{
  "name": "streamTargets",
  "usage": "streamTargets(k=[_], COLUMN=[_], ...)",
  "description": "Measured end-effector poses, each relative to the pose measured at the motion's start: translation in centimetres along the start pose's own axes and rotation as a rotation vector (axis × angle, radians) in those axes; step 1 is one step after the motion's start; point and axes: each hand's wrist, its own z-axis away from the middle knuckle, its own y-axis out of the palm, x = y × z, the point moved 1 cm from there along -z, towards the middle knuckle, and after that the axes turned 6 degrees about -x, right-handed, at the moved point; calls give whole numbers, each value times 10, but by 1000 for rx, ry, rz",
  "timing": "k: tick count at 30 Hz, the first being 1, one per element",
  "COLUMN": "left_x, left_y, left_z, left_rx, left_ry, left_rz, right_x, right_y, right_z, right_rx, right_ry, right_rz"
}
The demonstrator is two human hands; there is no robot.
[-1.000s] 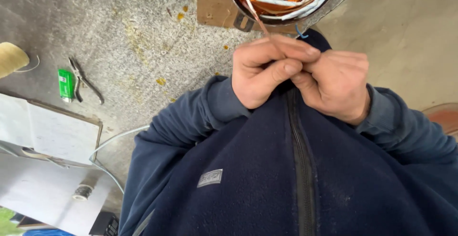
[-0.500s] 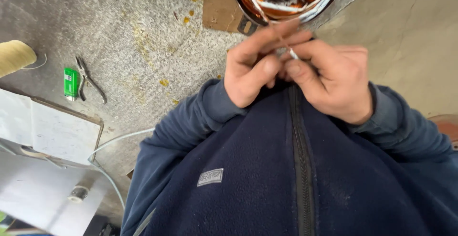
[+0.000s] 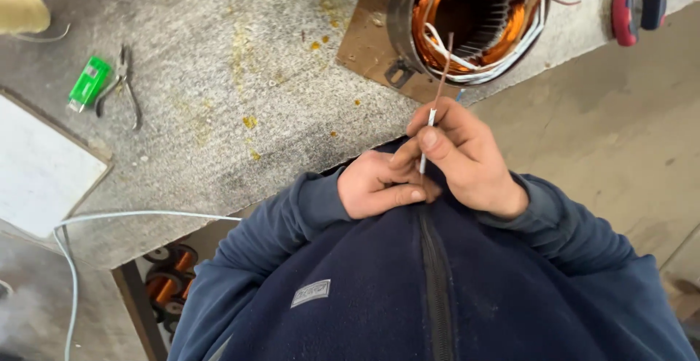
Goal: Connecting and insulating wires on an electric motor stator in a workshop.
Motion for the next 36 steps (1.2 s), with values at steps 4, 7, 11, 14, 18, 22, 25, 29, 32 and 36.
streamTargets(k=[4, 7, 11, 14, 18, 22, 25, 29, 32, 36], left_x=[-11, -23, -29, -33, -37, -44, -58, -77, -86, -73], left_y=[3, 3, 2, 2, 2, 1, -10, -42, -50, -51], left_z=[17, 27, 40, 46, 44, 40, 35, 15, -20, -41], left_rx=[-148, -161, -197, -247, -237, -206, -184, -368, -490, -527], left_ry=[21, 41, 47, 1, -22, 12, -1, -222, -256, -288], left_rz=[-104, -261, -397, -402, -444, -519, -548, -630, -570, -543], right_x=[-13, -14, -4, -28, -41, -49, -51, -53, -51, -52], right_y=[3, 9, 23, 16, 18, 16, 16, 13, 10, 8], right_z=[-9, -18, -16, -7, -13, -15, -18, -22, -22, -34], right_rx=[-28, -81, -22, -46, -55, -114, -144, -83, -6, 8], right_ry=[-14, -20, 123, 151, 40, 55, 64, 54, -25, 0], right_rz=[-192, -285, -272, -307, -282, -328, -331, -250, -79, -80])
